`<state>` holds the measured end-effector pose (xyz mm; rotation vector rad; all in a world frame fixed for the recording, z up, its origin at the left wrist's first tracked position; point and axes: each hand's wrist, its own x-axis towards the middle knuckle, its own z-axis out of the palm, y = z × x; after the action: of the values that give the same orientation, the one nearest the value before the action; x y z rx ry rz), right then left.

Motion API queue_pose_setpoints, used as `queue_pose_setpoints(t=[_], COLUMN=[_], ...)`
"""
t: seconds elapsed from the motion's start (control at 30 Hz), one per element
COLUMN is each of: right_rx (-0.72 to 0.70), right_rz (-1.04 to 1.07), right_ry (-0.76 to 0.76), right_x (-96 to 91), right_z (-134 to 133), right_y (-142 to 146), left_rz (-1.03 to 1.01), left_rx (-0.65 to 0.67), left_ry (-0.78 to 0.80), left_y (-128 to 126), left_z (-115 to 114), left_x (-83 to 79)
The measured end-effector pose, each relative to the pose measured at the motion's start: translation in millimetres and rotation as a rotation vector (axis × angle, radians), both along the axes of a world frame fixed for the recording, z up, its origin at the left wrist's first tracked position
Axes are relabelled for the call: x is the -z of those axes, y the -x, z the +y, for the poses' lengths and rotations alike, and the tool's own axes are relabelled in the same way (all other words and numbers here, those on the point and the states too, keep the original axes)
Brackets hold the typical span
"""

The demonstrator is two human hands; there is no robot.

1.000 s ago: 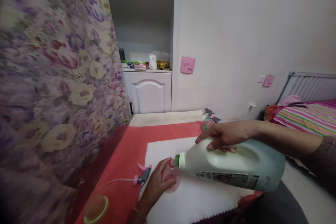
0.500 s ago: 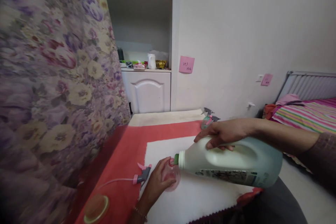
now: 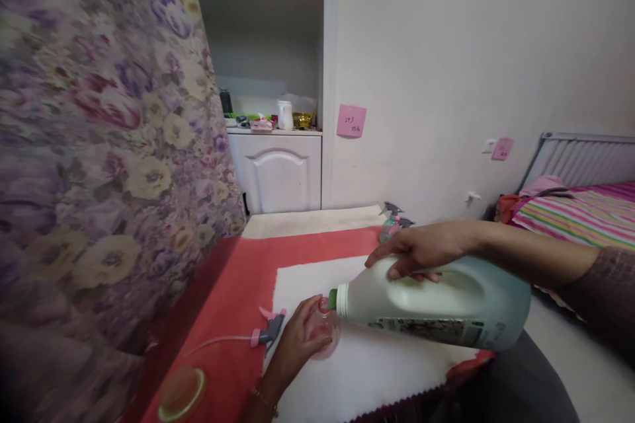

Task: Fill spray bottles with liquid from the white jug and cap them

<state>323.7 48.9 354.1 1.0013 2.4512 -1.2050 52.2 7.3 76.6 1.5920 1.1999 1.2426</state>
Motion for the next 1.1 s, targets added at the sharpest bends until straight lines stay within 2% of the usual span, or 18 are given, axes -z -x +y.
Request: queue_pose_setpoints(t=[0.33,0.6,1.1], right_rx=[-0.01,-0.019,0.002], right_rz=[0.01,0.005,0.017], right_ry=[-0.002,-0.007,0.015], right_x=[1.7,1.3,0.8], right_z=[2.2,2.5,1.4], right_y=[-2.4,-2.5,0.0], left_rz=[-0.05,-0.023,-0.051], left_rx=[0.021,-0.002,0.008], left_ry=[0.001,0.011,-0.003], left_y=[-0.4,-0.8,-0.4], left_z=[3.4,-0.1,3.0], left_x=[2.7,-5.5,1.0])
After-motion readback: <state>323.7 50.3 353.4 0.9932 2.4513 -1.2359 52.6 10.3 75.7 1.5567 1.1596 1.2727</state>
